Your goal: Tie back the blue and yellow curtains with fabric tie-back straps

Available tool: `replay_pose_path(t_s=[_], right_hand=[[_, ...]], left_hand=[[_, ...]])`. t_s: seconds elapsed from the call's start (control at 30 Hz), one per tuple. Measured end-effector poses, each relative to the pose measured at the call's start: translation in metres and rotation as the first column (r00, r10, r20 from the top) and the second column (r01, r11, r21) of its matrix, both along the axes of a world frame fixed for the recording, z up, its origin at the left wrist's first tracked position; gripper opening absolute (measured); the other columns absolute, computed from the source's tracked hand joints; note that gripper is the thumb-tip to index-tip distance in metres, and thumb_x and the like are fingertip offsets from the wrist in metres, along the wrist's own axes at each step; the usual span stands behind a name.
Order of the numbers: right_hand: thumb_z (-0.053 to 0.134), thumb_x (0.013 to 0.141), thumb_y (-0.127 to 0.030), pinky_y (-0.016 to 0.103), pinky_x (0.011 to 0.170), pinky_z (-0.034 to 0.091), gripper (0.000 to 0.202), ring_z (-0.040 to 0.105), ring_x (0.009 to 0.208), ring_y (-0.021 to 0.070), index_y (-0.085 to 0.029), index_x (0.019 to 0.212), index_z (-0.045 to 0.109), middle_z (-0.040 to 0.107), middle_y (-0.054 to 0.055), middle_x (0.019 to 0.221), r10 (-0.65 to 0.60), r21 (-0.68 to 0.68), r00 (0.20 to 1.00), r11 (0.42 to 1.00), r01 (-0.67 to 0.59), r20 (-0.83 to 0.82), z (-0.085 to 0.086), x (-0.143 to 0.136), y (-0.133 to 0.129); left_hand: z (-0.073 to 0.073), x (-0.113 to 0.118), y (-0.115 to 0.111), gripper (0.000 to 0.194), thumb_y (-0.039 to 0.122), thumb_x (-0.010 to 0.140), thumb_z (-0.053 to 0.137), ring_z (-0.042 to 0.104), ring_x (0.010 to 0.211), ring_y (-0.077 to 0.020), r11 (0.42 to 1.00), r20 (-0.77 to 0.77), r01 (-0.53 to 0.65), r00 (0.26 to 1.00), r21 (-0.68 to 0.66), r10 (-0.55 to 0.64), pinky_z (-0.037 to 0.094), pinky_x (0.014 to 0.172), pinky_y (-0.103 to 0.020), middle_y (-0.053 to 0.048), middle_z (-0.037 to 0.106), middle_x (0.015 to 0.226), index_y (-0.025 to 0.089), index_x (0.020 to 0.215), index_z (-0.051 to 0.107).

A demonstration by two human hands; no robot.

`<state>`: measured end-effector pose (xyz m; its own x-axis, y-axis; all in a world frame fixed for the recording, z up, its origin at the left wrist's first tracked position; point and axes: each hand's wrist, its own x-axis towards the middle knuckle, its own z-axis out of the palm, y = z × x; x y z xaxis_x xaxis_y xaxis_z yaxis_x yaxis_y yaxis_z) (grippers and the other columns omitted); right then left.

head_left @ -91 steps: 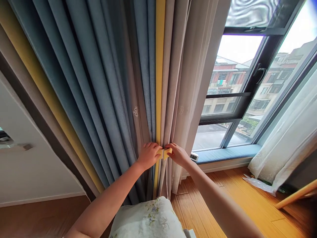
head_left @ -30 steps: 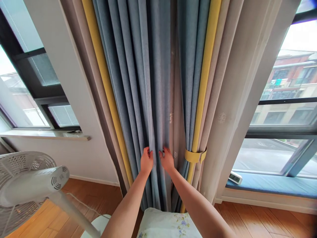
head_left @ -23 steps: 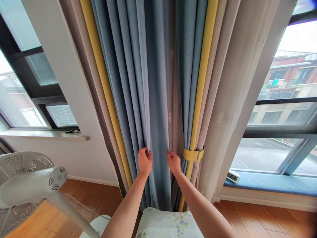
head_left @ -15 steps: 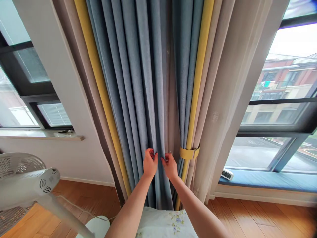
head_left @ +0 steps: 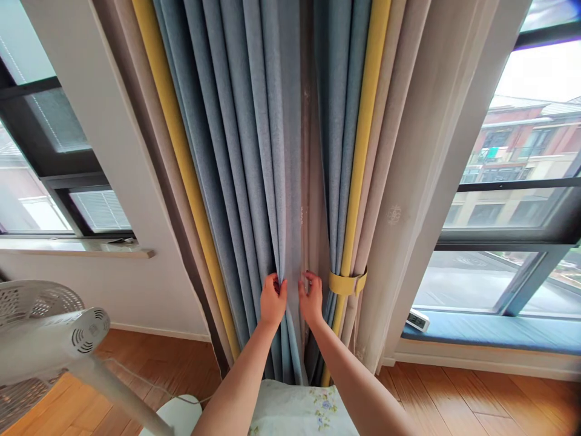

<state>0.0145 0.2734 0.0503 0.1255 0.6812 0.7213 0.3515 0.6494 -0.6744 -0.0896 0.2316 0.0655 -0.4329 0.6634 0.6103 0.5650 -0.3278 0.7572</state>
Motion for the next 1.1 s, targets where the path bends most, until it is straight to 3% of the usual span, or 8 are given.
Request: replay_pose_path(t_s=[0.2, 0.33, 0.57, 0.67, 0.8, 0.9, 1.0, 1.1], right_hand=[[0.047, 0.072, -0.033, 0.029, 0.064, 0.042, 0.017, 0.056, 0.069, 0.0174, -0.020, 0.081, 0.054, 0.058, 0.003, 0.076, 0.055, -0.244, 0.990, 0.970, -0.021, 0.133, 0.018, -0.005, 0.031], [0.050, 0.068, -0.027, 0.027, 0.060, 0.043, 0.023, 0.057, 0.065, 0.0164, -0.018, 0.089, 0.053, 0.060, 0.002, 0.072, 0.117, -0.305, 0.993, 0.947, -0.104, 0.023, 0.027, -0.017, 0.030], [0.033, 0.081, -0.041, 0.026, 0.063, 0.046, 0.033, 0.059, 0.072, 0.0151, -0.019, 0.086, 0.057, 0.063, 0.004, 0.081, 0.379, -0.157, 0.920, 0.907, -0.391, -0.099, 0.033, -0.014, 0.002], [0.050, 0.073, -0.042, 0.026, 0.062, 0.045, 0.030, 0.059, 0.074, 0.0157, -0.019, 0.092, 0.054, 0.062, 0.004, 0.085, 0.324, -0.126, 0.945, 0.940, -0.318, 0.032, 0.048, -0.006, -0.010], [0.051, 0.073, -0.030, 0.027, 0.059, 0.042, 0.016, 0.057, 0.063, 0.0157, -0.019, 0.083, 0.056, 0.061, 0.002, 0.070, 0.086, -0.165, 0.954, 0.985, -0.039, 0.286, 0.066, -0.001, -0.012], [0.045, 0.075, -0.026, 0.026, 0.058, 0.041, 0.014, 0.056, 0.062, 0.0152, -0.019, 0.077, 0.057, 0.060, 0.003, 0.071, 0.021, -0.121, 0.942, 0.992, 0.021, 0.335, 0.069, 0.002, -0.009], [0.045, 0.076, -0.028, 0.026, 0.059, 0.041, 0.015, 0.056, 0.063, 0.0149, -0.019, 0.075, 0.057, 0.060, 0.004, 0.075, 0.021, -0.074, 0.948, 0.997, 0.003, 0.318, 0.064, 0.002, -0.006], [0.046, 0.075, -0.027, 0.026, 0.060, 0.041, 0.014, 0.056, 0.064, 0.0153, -0.019, 0.078, 0.056, 0.060, 0.004, 0.075, 0.015, -0.079, 0.955, 0.997, 0.009, 0.298, 0.057, 0.000, -0.005]], left_hand=[[0.002, 0.003, -0.006, 0.021, 0.035, 0.079, 0.045, 0.056, 0.069, -0.0135, 0.995, 0.011, 0.097, 0.995, 0.020, -0.097, 0.043, 0.065, -0.027, -0.004, 0.057, 0.078, 0.017, 0.090, 0.048], [0.005, 0.006, -0.008, 0.015, 0.030, 0.080, 0.044, 0.055, 0.075, -0.0138, 0.991, -0.066, 0.116, 0.992, 0.064, -0.112, 0.043, 0.069, -0.028, -0.004, 0.056, 0.080, 0.017, 0.088, 0.049], [0.001, 0.008, -0.006, 0.013, 0.023, 0.079, 0.045, 0.054, 0.078, -0.0141, 0.992, -0.044, 0.108, 0.994, 0.061, -0.105, 0.044, 0.067, -0.027, -0.005, 0.055, 0.085, 0.016, 0.089, 0.049], [-0.003, 0.009, -0.007, 0.011, 0.020, 0.079, 0.043, 0.054, 0.073, -0.0135, 0.991, -0.070, 0.128, 0.990, 0.036, -0.125, 0.045, 0.067, -0.028, -0.004, 0.054, 0.083, 0.016, 0.087, 0.050], [-0.006, 0.009, -0.013, 0.017, 0.017, 0.080, 0.041, 0.054, 0.082, -0.0150, 0.986, -0.228, 0.160, 0.963, 0.049, -0.145, 0.045, 0.076, -0.031, -0.005, 0.055, 0.088, 0.020, 0.092, 0.052], [-0.003, 0.005, -0.015, 0.022, 0.020, 0.079, 0.043, 0.048, 0.099, -0.0197, 0.987, -0.256, -0.021, 0.965, 0.162, 0.063, 0.039, 0.088, -0.038, -0.007, 0.053, 0.098, 0.022, 0.100, 0.052], [0.007, 0.000, -0.007, 0.037, 0.028, 0.075, 0.051, 0.042, 0.108, -0.0247, 0.918, -0.080, -0.330, 0.932, 0.218, 0.354, 0.034, 0.091, -0.044, -0.012, 0.047, 0.108, 0.017, 0.110, 0.043], [0.018, -0.004, 0.007, 0.056, 0.030, 0.068, 0.060, 0.037, 0.112, -0.0281, 0.886, -0.033, -0.440, 0.893, 0.147, 0.449, 0.032, 0.091, -0.047, -0.015, 0.042, 0.113, 0.014, 0.115, 0.036]])
